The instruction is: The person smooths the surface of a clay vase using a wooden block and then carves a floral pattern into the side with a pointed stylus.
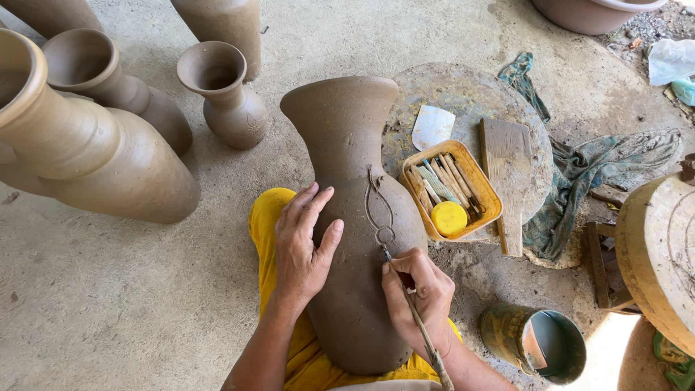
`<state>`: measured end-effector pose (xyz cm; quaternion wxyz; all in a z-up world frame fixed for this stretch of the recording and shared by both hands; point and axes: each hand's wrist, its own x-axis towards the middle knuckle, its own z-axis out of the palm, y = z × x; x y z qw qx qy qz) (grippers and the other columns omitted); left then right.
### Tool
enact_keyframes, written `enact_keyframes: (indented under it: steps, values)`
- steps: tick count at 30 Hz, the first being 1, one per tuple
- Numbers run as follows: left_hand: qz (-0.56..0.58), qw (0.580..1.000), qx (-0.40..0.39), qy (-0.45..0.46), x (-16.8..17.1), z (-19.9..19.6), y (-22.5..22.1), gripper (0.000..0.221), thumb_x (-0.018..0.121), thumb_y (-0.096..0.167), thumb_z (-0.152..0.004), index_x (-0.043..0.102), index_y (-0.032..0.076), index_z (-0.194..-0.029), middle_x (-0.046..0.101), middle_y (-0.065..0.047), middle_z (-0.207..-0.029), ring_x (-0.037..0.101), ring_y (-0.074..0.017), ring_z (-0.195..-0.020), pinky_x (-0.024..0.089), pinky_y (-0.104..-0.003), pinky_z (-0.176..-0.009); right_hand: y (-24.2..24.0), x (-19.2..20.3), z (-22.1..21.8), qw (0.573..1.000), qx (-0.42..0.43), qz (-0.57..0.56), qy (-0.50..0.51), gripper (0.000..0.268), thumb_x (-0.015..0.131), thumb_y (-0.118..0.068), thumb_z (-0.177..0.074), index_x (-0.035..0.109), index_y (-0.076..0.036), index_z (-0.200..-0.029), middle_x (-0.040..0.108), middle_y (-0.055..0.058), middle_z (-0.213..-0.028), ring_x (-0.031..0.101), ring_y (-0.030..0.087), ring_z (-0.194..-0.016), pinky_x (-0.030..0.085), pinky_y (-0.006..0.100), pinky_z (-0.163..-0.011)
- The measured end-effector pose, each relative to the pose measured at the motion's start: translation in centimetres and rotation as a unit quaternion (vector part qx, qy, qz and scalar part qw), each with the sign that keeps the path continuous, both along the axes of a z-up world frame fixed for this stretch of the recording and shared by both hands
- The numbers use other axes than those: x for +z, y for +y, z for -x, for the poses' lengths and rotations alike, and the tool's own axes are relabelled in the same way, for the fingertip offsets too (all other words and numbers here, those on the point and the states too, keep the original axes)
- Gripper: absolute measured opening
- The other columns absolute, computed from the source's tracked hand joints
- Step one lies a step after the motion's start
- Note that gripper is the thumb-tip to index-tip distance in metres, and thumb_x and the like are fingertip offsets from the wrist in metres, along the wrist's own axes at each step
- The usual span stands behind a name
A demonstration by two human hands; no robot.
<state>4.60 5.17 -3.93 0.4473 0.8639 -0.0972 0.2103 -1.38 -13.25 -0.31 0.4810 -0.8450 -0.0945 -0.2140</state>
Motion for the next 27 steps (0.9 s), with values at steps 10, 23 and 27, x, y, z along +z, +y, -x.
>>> enact_keyframes:
  steps: [10,23,27]
  values:
    - [-0.016,1.0,0.012,-0.009,-0.3,0.1,-0.3,0.051,0.061,0.041,-0.101,0.062,0.008,-0.139,0.055,-0.021,-0.147,0.05,-0.0393,-0.139,0.036,-0.053,-0.116,0.5,-1.3,0.6,1.0,0.006,-0.013,-0.009,0.02,0.068,0.008,-0.081,0.051,-0.001,-0.08,0.057,0.007,-0.07,0.052,0.014,-0.054,0.043,0.028,-0.051]
    - [0.005,1.0,0.007,-0.001,0.0,0.2,-0.6,0.05,0.064,0.042,-0.099,0.063,0.01,-0.138,0.055,-0.019,-0.145,0.052,-0.0372,-0.136,0.039,-0.051,-0.114,-1.1,-2.0,1.3,0.998,0.057,0.014,-0.036,0.021,0.069,0.009,-0.075,0.052,-0.003,-0.078,0.056,0.009,-0.07,0.057,0.023,-0.059,0.046,0.033,-0.056]
    - [0.014,1.0,0.011,0.013,0.1,0.2,-0.7,0.05,0.064,0.042,-0.099,0.063,0.01,-0.137,0.056,-0.017,-0.145,0.052,-0.0359,-0.136,0.04,-0.05,-0.115,-1.7,-2.5,1.8,0.995,0.081,0.022,-0.058,0.02,0.069,0.008,-0.075,0.053,-0.003,-0.081,0.059,0.01,-0.074,0.061,0.026,-0.064,0.05,0.035,-0.06]
